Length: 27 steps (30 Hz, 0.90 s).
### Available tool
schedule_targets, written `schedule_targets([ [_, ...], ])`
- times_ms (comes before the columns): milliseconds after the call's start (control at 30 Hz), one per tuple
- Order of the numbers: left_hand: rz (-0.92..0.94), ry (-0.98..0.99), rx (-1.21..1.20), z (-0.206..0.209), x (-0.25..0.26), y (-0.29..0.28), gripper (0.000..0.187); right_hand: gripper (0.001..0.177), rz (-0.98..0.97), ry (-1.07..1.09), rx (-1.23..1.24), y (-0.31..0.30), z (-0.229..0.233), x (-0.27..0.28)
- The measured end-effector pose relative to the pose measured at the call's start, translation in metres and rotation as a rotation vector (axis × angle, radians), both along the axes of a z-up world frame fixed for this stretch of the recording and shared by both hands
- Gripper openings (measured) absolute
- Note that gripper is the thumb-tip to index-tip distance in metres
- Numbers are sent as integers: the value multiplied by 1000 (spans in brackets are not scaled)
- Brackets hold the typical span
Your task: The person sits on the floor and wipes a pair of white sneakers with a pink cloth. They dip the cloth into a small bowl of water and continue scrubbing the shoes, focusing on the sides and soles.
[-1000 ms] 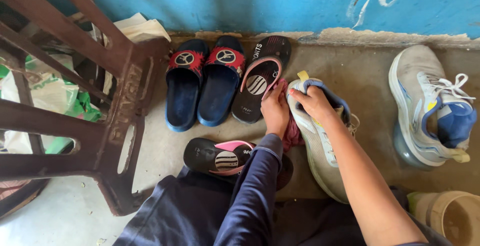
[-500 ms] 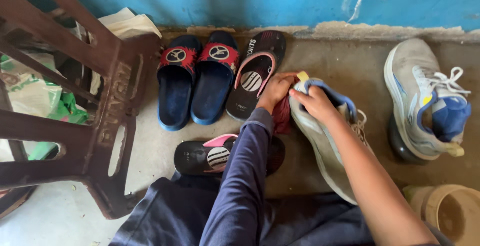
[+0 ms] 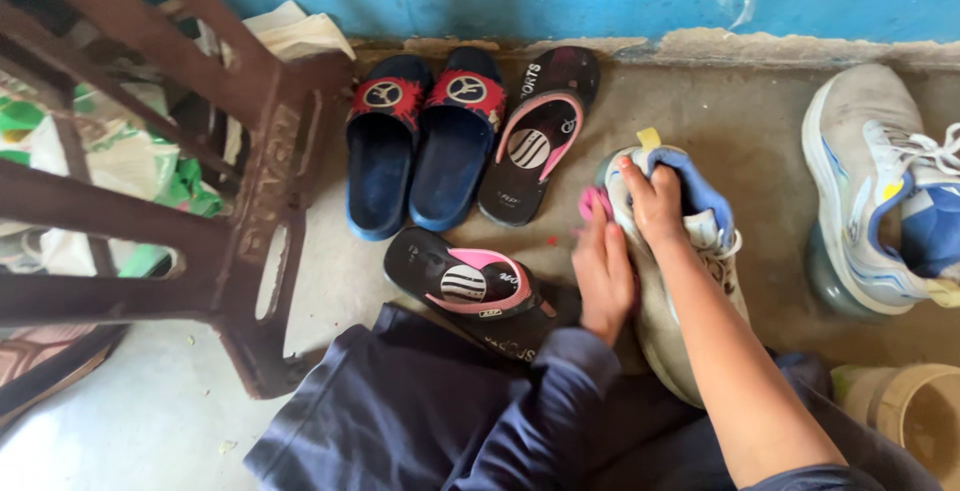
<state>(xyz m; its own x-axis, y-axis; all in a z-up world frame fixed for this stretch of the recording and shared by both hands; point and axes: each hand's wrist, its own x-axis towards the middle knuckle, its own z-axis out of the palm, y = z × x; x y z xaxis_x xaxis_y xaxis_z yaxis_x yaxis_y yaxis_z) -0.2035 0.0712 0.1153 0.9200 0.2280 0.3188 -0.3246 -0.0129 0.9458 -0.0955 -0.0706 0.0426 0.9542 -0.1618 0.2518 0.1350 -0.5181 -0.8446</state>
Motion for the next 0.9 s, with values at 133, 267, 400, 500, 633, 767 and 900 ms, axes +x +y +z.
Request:
schedule_targets([
  [133,-25,156,18,7,-26,2,49,42,-40,16,-39,0,-2,-6],
  [267,-47,354,29,-2,-7,-2,52,45,-84,76,-41,-1,-1,-1],
  [400,42,87,34,-24,24,-9,46,43,19,-114,-51,-11,-2,-3],
  [500,46,-38,53,-49,45,-11,47,45,-33,74,-7,-13,-7,-3],
  [633,-10,-118,120,-77,98,-13,44,45,-63,96,35,-15,-11,0],
  [767,-227,3,205,-96,157,-17,42,44,-58,23,-3,-13,-12,-2],
  [900,-279,19,184,-102,164,-15,41,42,-102,114,33,-6,-6,-2],
])
